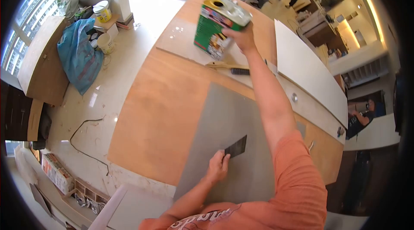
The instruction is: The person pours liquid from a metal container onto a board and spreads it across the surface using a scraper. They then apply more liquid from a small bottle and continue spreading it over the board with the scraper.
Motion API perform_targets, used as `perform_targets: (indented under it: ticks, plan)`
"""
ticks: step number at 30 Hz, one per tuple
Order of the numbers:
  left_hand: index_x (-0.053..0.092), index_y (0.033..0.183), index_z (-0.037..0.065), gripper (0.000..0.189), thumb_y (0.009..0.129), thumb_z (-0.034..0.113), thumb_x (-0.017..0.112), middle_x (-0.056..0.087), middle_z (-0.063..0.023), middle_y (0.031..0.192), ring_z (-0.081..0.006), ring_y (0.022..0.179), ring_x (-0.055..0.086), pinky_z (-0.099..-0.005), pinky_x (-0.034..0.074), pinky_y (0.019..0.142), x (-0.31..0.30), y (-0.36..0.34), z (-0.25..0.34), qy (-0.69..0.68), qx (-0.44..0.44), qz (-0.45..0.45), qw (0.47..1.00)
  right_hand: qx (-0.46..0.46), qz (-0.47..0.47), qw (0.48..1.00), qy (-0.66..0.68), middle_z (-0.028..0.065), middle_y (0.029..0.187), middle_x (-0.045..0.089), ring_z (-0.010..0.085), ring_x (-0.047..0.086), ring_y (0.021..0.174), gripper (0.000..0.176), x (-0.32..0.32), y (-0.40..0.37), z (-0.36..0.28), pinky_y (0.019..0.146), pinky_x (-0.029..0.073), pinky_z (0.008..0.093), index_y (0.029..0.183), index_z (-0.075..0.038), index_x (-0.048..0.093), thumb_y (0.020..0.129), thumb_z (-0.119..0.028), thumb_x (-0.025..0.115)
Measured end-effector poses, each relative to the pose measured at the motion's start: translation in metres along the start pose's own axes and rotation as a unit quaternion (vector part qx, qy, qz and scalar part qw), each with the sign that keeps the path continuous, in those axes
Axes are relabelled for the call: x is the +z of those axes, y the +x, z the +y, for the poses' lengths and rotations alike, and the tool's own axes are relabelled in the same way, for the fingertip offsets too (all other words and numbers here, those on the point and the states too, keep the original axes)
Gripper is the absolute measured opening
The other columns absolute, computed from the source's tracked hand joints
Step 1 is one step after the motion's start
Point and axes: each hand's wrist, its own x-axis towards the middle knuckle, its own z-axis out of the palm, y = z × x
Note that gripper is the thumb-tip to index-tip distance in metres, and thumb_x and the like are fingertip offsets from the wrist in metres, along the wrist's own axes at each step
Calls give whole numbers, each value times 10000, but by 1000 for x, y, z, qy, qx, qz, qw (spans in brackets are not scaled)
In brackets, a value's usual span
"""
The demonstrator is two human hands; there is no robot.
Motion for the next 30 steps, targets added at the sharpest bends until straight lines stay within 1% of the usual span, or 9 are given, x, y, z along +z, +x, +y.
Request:
perform_targets:
  ticks: [3,6,10,14,17,21,23,26,30]
  plan:
    - [490,889,16,188,973,141,602,487,-229,765,-420,685,464,-410,451,629,1,5,-1,3,-15,-13,1000,-15,10,998,-59,150,1110,692,235,671,999,646,16,21,-12,890,552,359,1172,42,607,589,-43,871]
    - [482,866,12,217,972,150,612,470,-190,726,-341,640,440,-379,440,610,4,7,0,-5,17,7,1000,-14,97,987,-125,165,1120,684,239,654,1042,724,21,13,-58,892,547,346,1180,41,579,562,-128,916]
    - [467,821,27,257,978,163,619,422,-98,692,-194,644,384,-325,407,594,5,6,-1,11,17,30,999,-69,32,992,-103,165,1095,687,264,664,1011,791,-18,-8,-112,931,515,347,1156,70,556,507,-179,932]
    - [472,807,43,265,981,172,625,424,1,697,-115,685,378,-297,386,590,8,7,-11,19,19,48,999,-57,89,988,-108,181,1156,661,278,640,1081,873,-79,-49,-163,963,500,350,1214,82,525,505,-209,942]
    - [464,790,19,309,977,197,634,408,-29,685,-127,680,368,-313,387,590,12,10,-35,1,30,60,998,-52,68,996,-29,132,1237,625,234,581,1164,900,-139,-98,-208,1052,437,363,1303,34,445,544,-77,914]
    - [459,773,60,297,1005,183,598,416,27,707,-88,690,393,-274,458,641,10,10,-34,-54,8,58,997,44,123,980,-149,201,1321,568,287,550,1221,1152,-226,-182,-262,1073,419,358,1430,84,336,478,-183,927]
    - [472,799,76,258,1016,169,576,439,36,734,-73,703,428,-277,524,694,12,11,-27,-136,-10,61,989,7,126,949,-289,192,1190,646,291,624,1113,971,-271,-225,-269,985,484,352,1309,78,490,507,-263,919]
    - [542,925,53,136,1025,146,542,578,-6,891,-113,812,579,-377,598,826,6,20,-43,-185,-14,39,982,40,110,923,-368,201,1240,605,321,591,1156,1010,-323,-289,-302,1012,460,371,1360,53,471,503,-274,894]
    - [534,914,45,145,1026,137,537,596,-40,931,-146,856,607,-394,600,834,13,14,-19,-218,-23,46,974,71,95,886,-448,223,1283,559,366,535,1205,1022,-385,-367,-319,1042,434,399,1385,21,461,502,-269,886]
